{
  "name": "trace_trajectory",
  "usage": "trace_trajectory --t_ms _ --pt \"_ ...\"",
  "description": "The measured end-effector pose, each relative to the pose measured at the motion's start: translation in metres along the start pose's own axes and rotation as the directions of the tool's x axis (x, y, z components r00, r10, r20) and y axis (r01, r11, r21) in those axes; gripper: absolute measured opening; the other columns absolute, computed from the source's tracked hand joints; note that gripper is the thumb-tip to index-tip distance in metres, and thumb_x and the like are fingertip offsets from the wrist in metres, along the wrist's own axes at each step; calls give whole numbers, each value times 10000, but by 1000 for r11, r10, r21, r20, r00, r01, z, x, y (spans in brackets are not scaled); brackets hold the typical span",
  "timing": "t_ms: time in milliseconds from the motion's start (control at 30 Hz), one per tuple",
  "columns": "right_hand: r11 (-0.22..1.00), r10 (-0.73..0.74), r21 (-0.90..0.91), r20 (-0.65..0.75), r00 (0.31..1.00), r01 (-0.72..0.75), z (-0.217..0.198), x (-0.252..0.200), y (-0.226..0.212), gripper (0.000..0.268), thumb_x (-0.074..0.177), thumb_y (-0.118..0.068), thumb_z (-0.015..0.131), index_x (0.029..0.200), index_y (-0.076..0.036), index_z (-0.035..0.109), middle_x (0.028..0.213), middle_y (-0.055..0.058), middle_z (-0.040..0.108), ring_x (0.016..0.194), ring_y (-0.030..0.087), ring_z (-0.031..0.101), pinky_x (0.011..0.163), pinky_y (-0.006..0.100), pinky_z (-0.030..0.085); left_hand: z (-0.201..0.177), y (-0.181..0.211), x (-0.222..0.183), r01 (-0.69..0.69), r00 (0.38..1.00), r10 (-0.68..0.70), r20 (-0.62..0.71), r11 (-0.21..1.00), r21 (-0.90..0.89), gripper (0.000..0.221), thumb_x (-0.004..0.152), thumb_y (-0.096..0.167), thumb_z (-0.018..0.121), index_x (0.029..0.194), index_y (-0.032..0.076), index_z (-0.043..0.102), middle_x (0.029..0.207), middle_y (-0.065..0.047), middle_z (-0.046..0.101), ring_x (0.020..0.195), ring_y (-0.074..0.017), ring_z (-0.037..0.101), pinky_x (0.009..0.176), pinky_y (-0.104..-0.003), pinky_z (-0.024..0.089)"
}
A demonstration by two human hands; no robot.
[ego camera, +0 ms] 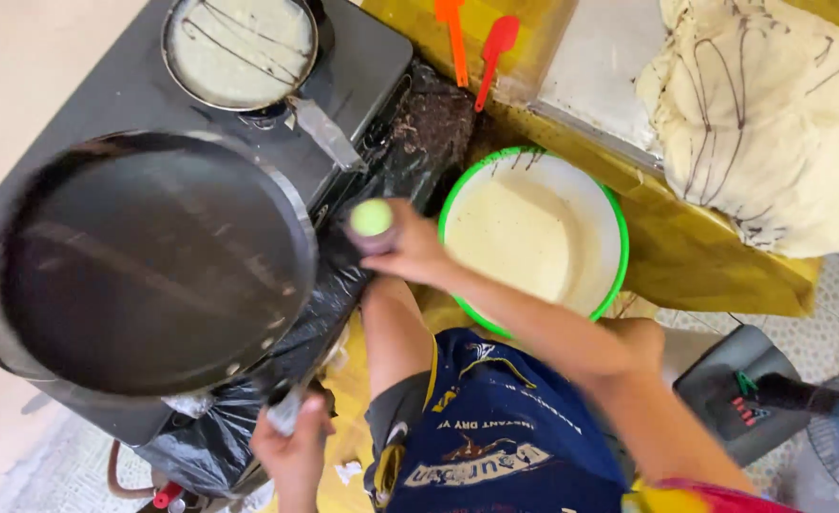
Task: Cooking thin crepes by dipping small pans into a bowl of batter and placing them on a gas stove.
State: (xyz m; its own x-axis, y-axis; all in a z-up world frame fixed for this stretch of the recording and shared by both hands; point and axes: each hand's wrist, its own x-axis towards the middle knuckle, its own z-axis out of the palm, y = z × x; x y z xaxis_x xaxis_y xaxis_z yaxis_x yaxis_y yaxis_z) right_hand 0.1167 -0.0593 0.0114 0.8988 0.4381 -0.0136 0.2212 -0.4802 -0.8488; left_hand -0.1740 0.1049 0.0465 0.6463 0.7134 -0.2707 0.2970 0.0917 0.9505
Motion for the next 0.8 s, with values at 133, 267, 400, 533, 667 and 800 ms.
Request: trace_trajectory --t_ms 133,267,400,533,667,800 --pt "959 215 177 47 976 -220 52 14 -31 963 634 -307 945 1427 -115 433 1406 133 644 1276 306 638 1096 403 468 -7 18 -13 -112 994 113 -11 993 43 198 880 196 732 860 8 671 510 -96 610 448 -144 564 559 -322 500" --pt "943 -124 306 -44 991 131 13 -16 -37 798 771 -229 829 1423 -44 408 1451 196 482 1326 332 494 1113 430 379 10 5 -22 -234 963 203 179 956 175 162 839 248 724 792 93 722 523 -32 681 428 -105 650 440 -265 537" --pt "681 48 -732 38 998 -5 -26 -128 178 575 1005 -492 524 1401 -85 607 1264 183 703 1169 389 640 1022 522 444 55 7 -22 -306 888 140 438 891 336 257 873 376 733 791 139 675 559 8 539 554 -103 462 555 -334 418" --pt "-48 194 -973 -229 954 -224 -88 -272 231 305 890 -269 523 1149 -176 656 1246 256 665 1156 413 633 813 521 524 105 -1 -12 -240 814 -126 568 816 525 347 892 420 697 785 105 601 648 -111 617 623 -241 562 646 -405 442" --pt "134 67 -974 -177 982 -185 -164 -300 137 164 853 -275 561 723 -303 655 604 -47 630 624 271 675 569 482 438 148 -37 3 -196 775 -241 584 787 585 492 837 516 766 769 41 659 654 -199 687 660 -353 711 650 -434 561" --pt "-293 -447 -909 -143 883 -295 -167 -291 211 247 868 -196 568 675 -320 481 696 22 424 688 277 455 411 393 299 174 -58 23 -424 724 -229 650 595 682 653 849 749 638 878 98 691 851 -178 750 984 -371 730 898 -465 562"
